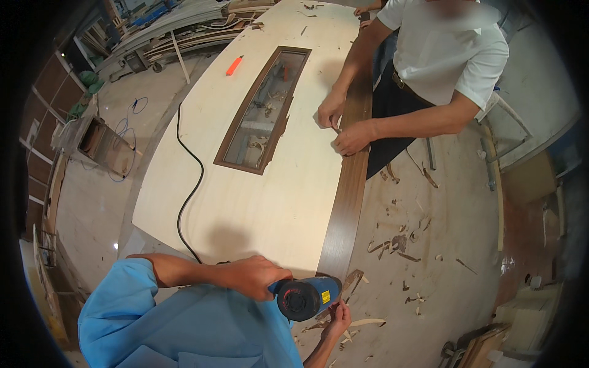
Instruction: The person uses a utility knife to score and pry off a brown wooden trim strip from around a rectangular window on a white panel. They then use a heat gun to soften adhesive while pulling the trim away, and scrape residual material from the panel surface.
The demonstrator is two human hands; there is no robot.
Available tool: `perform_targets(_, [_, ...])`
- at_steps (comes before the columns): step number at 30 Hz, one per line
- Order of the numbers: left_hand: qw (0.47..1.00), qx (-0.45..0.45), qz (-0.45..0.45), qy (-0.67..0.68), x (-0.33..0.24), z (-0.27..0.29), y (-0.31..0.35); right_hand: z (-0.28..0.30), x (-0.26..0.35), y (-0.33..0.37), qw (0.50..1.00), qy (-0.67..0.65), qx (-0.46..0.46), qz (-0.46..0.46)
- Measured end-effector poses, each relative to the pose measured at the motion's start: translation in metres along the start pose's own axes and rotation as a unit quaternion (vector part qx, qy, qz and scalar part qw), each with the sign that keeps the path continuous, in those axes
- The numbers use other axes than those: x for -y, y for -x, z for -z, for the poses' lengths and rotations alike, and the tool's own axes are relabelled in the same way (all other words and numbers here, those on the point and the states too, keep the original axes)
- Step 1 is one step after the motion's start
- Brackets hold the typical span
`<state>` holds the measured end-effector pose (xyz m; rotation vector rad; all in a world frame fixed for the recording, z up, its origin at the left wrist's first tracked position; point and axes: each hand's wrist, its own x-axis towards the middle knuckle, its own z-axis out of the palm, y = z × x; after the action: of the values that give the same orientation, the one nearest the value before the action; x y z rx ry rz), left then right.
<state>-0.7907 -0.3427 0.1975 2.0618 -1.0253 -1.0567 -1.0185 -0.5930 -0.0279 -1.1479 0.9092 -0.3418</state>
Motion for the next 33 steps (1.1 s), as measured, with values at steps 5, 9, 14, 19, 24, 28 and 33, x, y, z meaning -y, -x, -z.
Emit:
perform_targets(5, [0.999, 0.032, 0.016, -0.005, -0.002, 0.004, 0.002, 0.002, 0.003, -0.007, 0.999, -0.012, -0.013, -0.028])
perform_targets(9, [1.000, 0.013, -0.006, 0.006, -0.003, 0.003, 0.002, -0.002, -0.002, -0.012, 0.999, -0.003, -0.020, -0.029])
perform_targets(14, [1.000, -0.002, -0.005, -0.001, -0.006, 0.003, 0.004, -0.010, -0.009, -0.014, 0.999, 0.005, -0.033, -0.026])
perform_targets(19, [0.998, 0.042, 0.032, -0.025, -0.010, 0.009, 0.008, -0.014, -0.009, -0.012, 0.998, -0.053, 0.007, -0.034])
perform_targets(24, [0.998, 0.037, 0.040, -0.041, -0.010, 0.009, 0.012, -0.014, -0.009, -0.011, 0.997, -0.057, -0.013, -0.052])
perform_targets(28, [0.998, 0.020, 0.038, -0.045, -0.008, 0.006, 0.014, -0.013, -0.010, -0.012, 0.996, -0.067, -0.012, -0.052])
perform_targets(33, [0.999, 0.016, 0.040, -0.029, -0.006, 0.005, 0.016, -0.011, -0.010, -0.014, 0.997, -0.063, -0.006, -0.050])
